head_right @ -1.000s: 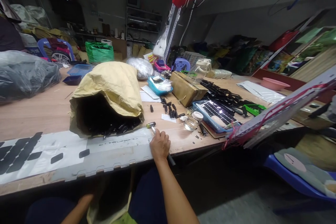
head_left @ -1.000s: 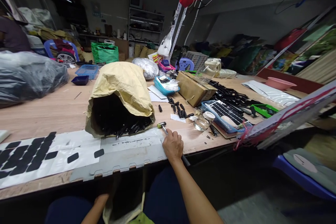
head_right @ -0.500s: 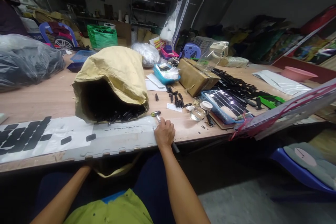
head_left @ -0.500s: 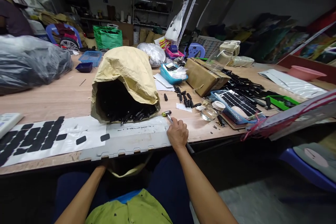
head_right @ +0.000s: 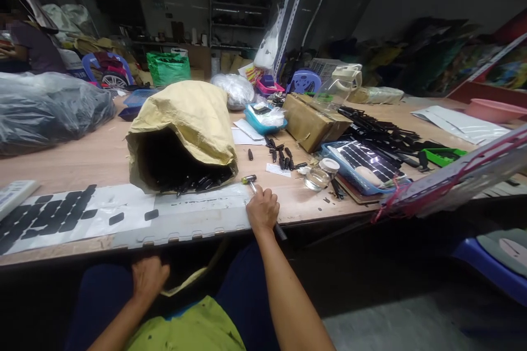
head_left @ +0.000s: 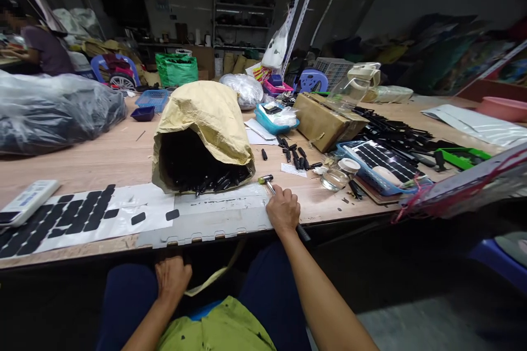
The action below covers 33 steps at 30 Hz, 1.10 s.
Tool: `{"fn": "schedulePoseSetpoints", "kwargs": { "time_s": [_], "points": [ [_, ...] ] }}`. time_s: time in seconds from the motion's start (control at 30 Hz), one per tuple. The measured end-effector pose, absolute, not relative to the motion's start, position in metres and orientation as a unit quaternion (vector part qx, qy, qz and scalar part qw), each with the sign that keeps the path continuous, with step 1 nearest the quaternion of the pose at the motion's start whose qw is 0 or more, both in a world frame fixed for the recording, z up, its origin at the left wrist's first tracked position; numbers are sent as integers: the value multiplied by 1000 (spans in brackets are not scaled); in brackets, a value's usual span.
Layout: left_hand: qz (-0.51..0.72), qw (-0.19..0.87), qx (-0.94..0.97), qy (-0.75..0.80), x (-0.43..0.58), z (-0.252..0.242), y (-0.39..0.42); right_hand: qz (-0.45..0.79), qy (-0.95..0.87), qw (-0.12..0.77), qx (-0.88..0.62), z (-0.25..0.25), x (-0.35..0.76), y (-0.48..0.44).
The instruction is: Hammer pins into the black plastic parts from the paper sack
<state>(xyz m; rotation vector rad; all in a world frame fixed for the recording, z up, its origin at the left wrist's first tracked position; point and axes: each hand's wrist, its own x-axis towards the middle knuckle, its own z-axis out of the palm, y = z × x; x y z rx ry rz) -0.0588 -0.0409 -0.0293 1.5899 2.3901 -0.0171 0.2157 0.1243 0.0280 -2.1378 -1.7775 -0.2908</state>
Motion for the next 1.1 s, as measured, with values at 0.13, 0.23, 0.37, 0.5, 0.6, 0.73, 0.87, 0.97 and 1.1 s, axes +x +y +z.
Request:
{"fn": "schedulePoseSetpoints", "kwargs": {
  "time_s": [0.13, 0.23, 0.37, 0.5, 0.6, 0.73, 0.87, 0.97, 1.1],
  "points": [
    [37, 143, 686, 712, -24, -24, -67, -108, -627, 174, -752, 27, 215, 124],
    [137, 241, 744, 609, -5, 0, -65, -113, -627, 172, -751, 25, 216, 124],
    [316, 203, 707, 599, -5, 57, -5, -121, -630, 166, -749, 25, 218, 124],
    [363, 129, 583, 715, -27, 103, 90, -118, -629, 164, -751, 27, 217, 124],
    [280, 146, 538, 782, -41, 112, 140, -111, -626, 167, -754, 28, 216, 124],
    [227, 183, 550, 783, -48, 105, 161, -111, -627, 165, -753, 29, 216, 123],
    [290, 170, 527, 781, -60, 102, 148, -114, -628, 160, -753, 28, 217, 124],
    [336, 175, 510, 772, -66, 97, 120, -114, -627, 159, -755, 28, 217, 123],
    [329, 206, 607, 693, -53, 74, 83, -101, -622, 160, -760, 30, 215, 122]
  ]
}}
